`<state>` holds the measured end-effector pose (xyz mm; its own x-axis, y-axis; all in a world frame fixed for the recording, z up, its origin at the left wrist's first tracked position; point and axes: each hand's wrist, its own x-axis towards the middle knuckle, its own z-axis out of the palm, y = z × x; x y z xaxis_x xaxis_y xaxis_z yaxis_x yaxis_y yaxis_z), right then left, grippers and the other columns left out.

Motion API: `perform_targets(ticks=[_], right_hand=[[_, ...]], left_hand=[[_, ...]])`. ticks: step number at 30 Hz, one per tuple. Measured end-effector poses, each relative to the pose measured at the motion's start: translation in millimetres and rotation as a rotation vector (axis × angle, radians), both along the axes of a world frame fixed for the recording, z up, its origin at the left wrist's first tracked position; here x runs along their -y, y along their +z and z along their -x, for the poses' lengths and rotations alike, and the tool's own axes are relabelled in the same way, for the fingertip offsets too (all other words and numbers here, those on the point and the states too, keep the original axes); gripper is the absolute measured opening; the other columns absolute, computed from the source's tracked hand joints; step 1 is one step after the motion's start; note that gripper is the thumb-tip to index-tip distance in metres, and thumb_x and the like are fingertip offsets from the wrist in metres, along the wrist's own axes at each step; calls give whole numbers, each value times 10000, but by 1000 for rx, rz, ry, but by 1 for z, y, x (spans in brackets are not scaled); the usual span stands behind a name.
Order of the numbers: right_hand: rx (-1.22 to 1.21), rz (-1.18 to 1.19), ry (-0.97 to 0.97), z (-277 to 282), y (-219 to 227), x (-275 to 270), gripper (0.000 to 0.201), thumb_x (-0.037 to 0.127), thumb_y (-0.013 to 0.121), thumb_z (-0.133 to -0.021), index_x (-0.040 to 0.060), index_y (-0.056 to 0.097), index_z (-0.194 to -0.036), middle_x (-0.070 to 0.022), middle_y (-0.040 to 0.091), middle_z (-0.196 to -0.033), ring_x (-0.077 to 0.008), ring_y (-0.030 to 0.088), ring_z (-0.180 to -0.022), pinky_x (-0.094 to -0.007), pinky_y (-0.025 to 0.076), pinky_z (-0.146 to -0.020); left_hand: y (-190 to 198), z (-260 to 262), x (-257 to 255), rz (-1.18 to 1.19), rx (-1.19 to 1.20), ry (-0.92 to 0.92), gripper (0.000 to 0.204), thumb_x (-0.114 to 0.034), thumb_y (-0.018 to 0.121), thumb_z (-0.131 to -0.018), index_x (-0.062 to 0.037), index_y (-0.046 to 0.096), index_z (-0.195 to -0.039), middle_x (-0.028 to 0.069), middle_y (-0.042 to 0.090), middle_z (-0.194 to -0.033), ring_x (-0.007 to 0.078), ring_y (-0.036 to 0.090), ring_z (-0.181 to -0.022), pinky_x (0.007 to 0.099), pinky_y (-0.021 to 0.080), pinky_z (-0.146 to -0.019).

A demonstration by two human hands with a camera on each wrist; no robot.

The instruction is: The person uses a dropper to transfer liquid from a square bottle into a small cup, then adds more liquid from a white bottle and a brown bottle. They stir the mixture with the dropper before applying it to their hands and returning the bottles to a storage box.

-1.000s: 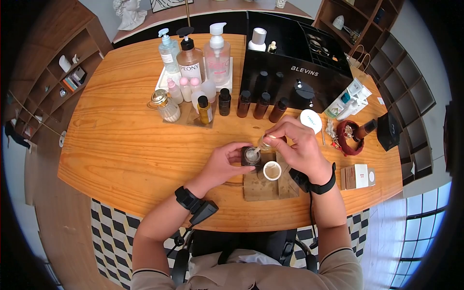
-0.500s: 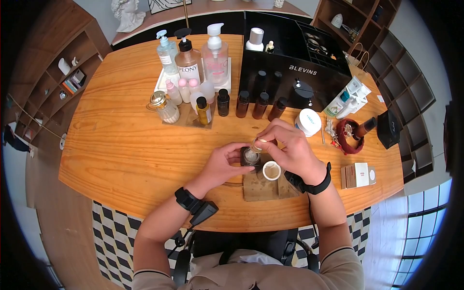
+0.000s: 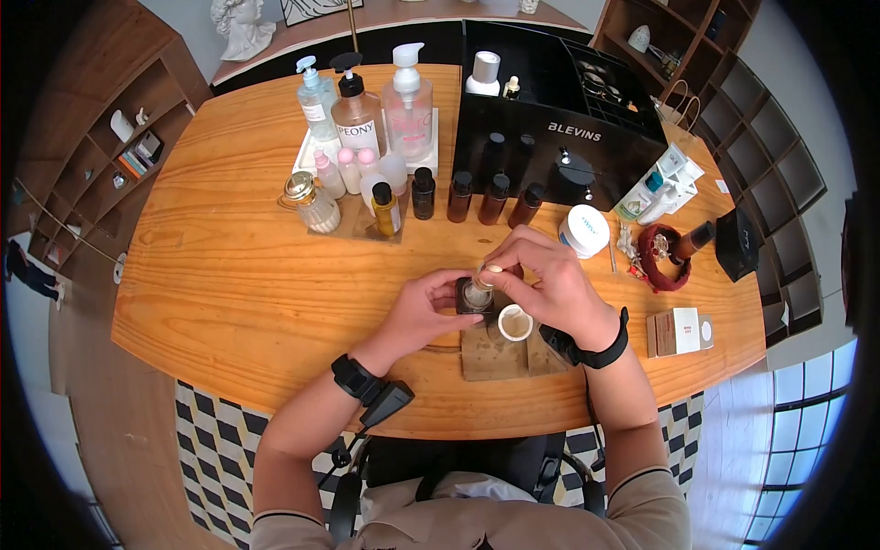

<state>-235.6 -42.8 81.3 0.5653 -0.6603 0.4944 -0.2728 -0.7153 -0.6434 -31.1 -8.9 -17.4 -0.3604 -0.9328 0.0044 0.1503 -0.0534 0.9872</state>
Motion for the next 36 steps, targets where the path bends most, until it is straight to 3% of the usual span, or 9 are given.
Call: perform_targets(ticks=[25, 36], right_hand=[[89, -1, -72, 5, 8, 0, 122, 36, 773, -848, -7, 662, -875, -68, 628, -853, -149, 585, -659, -276, 474, -579], [64, 56, -68, 10, 10, 2, 118, 21, 772, -839, -13, 663, -868, -81, 633, -841, -163, 605, -667, -282, 478, -582]], left_hand=[[1, 0, 0, 4, -33, -13, 577, 25, 821, -794, 2, 582, -1320, 47, 679, -1179, 108, 646, -1052, 278, 528, -964], [3, 0, 0, -12, -5, -23, 612, 25, 820, -795, -3, 560, -1348, 54, 662, -1216, 118, 637, -1079, 285, 522, -976]])
